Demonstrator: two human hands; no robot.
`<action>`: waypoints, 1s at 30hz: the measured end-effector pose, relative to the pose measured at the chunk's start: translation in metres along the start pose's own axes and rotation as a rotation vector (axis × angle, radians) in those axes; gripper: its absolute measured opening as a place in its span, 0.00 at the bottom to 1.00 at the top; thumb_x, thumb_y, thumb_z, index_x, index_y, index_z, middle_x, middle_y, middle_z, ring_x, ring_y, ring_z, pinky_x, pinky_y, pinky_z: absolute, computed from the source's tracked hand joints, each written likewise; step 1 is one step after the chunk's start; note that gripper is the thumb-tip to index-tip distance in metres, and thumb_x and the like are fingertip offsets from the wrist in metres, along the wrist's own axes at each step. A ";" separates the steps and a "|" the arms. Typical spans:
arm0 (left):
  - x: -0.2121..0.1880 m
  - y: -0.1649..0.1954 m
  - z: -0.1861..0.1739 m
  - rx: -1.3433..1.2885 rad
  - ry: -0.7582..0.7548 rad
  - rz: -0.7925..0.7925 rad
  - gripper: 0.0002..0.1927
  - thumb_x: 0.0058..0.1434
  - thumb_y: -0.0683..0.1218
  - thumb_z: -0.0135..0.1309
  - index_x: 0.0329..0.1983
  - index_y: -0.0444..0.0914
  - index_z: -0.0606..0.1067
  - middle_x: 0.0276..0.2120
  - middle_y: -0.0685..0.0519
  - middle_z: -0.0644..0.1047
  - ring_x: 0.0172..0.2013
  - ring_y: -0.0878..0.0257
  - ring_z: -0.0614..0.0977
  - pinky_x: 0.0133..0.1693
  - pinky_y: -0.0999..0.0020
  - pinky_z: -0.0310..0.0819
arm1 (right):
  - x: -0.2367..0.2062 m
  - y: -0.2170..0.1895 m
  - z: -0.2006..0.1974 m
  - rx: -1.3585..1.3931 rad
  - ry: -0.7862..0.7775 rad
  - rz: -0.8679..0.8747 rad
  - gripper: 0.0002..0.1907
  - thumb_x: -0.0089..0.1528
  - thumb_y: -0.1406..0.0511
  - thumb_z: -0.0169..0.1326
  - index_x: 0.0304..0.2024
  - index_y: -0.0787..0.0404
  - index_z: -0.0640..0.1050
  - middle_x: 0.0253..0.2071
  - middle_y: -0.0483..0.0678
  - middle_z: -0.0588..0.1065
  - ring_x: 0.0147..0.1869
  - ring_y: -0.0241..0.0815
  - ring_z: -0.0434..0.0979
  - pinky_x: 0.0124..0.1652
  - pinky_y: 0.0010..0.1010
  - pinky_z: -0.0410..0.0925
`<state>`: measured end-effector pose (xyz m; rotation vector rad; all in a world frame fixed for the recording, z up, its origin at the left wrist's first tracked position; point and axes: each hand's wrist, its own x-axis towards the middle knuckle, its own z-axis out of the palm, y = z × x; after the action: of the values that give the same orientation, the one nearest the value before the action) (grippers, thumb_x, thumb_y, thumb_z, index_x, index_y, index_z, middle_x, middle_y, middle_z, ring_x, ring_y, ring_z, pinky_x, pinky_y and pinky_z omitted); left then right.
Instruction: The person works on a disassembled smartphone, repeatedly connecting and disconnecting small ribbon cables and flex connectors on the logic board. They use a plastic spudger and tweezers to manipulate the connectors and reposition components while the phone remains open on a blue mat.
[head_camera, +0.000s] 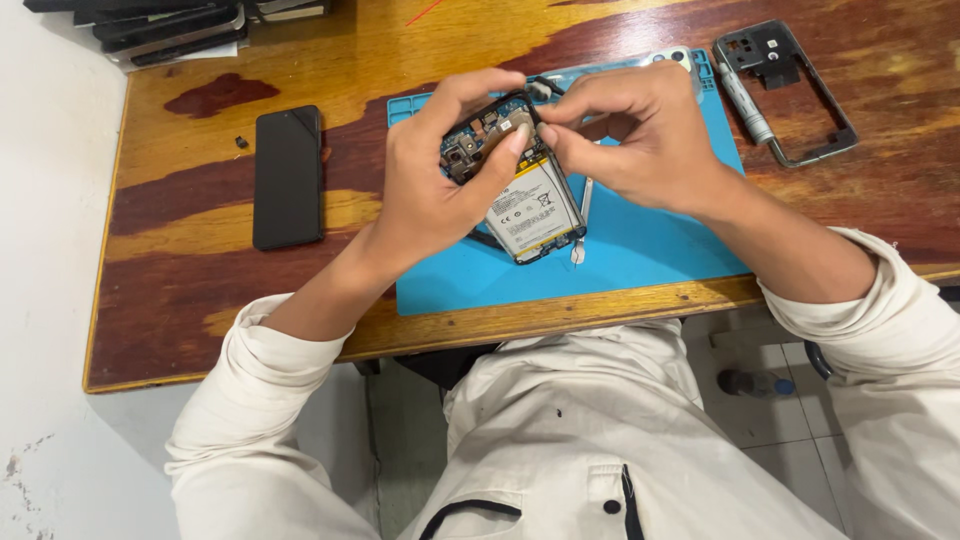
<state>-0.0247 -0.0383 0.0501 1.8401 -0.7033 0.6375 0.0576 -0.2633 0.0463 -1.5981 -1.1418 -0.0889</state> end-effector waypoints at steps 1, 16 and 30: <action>0.001 0.000 -0.001 0.051 0.006 0.050 0.16 0.74 0.39 0.59 0.62 0.35 0.72 0.46 0.50 0.82 0.44 0.67 0.85 0.46 0.74 0.81 | 0.000 0.000 0.000 -0.004 0.002 -0.001 0.05 0.68 0.75 0.60 0.47 0.71 0.82 0.38 0.50 0.81 0.40 0.32 0.81 0.39 0.22 0.76; 0.002 -0.004 -0.003 0.209 0.016 0.224 0.15 0.71 0.38 0.63 0.57 0.37 0.73 0.46 0.49 0.80 0.41 0.61 0.86 0.41 0.71 0.80 | 0.001 -0.008 0.003 -0.066 0.022 -0.060 0.05 0.69 0.73 0.60 0.46 0.70 0.82 0.37 0.50 0.81 0.40 0.33 0.83 0.41 0.22 0.78; 0.000 0.010 0.004 0.168 0.058 0.100 0.14 0.73 0.39 0.60 0.61 0.37 0.76 0.41 0.49 0.84 0.38 0.68 0.88 0.40 0.75 0.82 | -0.001 -0.015 0.001 0.002 0.011 0.000 0.07 0.72 0.70 0.58 0.40 0.69 0.82 0.28 0.47 0.78 0.27 0.27 0.76 0.25 0.16 0.66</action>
<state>-0.0311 -0.0454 0.0551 1.9402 -0.7254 0.8337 0.0464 -0.2646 0.0563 -1.5945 -1.1331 -0.0963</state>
